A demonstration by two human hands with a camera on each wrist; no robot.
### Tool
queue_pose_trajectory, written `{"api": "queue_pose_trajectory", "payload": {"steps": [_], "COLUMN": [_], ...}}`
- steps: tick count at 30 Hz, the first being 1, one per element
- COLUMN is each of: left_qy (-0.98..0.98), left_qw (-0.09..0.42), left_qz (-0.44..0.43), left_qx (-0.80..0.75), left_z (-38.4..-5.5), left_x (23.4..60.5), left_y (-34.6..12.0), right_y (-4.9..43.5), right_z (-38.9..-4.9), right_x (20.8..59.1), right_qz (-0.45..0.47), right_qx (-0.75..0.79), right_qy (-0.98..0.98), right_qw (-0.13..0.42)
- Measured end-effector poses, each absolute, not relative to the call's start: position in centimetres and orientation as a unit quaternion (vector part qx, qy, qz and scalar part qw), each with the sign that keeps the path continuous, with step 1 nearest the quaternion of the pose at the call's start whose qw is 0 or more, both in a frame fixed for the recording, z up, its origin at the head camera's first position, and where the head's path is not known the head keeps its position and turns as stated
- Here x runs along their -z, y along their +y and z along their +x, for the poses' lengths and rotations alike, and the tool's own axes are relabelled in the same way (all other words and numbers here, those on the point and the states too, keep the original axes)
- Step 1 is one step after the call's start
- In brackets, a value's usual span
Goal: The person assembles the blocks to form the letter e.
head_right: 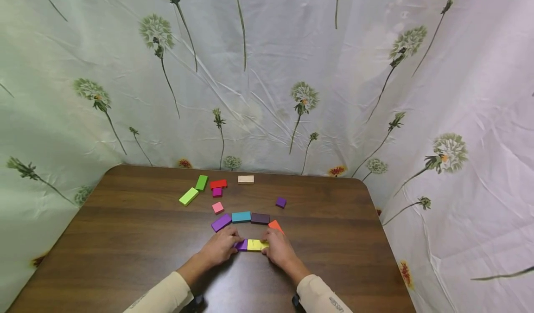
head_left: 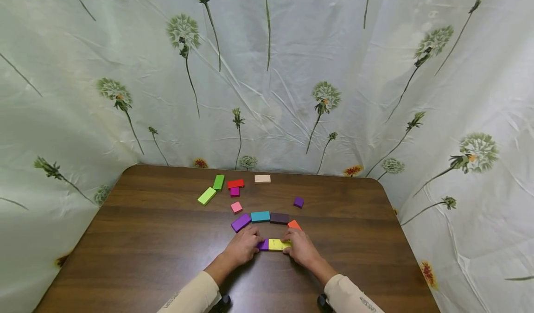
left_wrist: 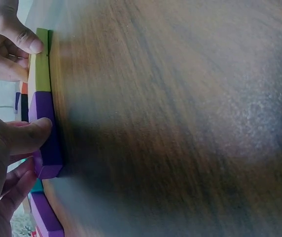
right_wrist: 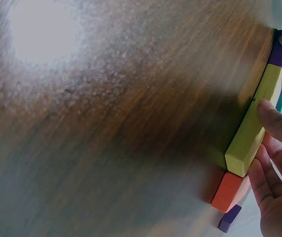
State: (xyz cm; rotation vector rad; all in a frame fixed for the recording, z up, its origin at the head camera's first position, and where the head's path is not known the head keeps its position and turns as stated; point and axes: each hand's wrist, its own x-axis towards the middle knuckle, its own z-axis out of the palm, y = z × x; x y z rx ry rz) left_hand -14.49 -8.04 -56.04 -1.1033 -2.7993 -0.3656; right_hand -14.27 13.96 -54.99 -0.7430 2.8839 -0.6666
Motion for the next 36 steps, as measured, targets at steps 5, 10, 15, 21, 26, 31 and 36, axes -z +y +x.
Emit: {"api": "queue_pose_trajectory", "payload": {"steps": [5, 10, 15, 21, 26, 31, 36], "left_qy": [-0.925, -0.925, -0.923, -0.922, -0.929, -0.952, -0.964], "left_qw": [0.041, 0.037, 0.049, 0.059, 0.093, 0.122, 0.086], "left_qz": [-0.359, -0.363, -0.361, -0.351, -0.294, -0.151, -0.041], "left_qx": [0.115, 0.112, 0.119, 0.149, 0.205, 0.237, 0.250], "left_z": [-14.5, -14.5, -14.4, -14.4, -16.0, -19.3, -21.8], "left_x": [55.7, 55.6, 55.7, 55.5, 55.3, 54.6, 53.9], "left_y": [-7.9, -7.9, -7.9, -8.2, -10.1, -14.4, -18.6], "right_y": [13.9, 13.8, 13.8, 13.8, 13.9, 13.8, 13.7], "right_z": [-14.3, -14.2, -14.1, -14.1, -14.1, -14.2, -14.2], "right_x": [54.9, 54.8, 54.8, 54.9, 55.0, 54.9, 54.9], "right_qz": [-0.242, -0.240, -0.240, -0.232, -0.221, -0.211, -0.207], "right_qx": [0.215, 0.217, 0.220, 0.219, 0.222, 0.225, 0.223], "right_qy": [0.945, 0.945, 0.944, 0.947, 0.948, 0.949, 0.950], "right_qw": [0.052, 0.053, 0.046, 0.044, 0.053, 0.063, 0.069]}}
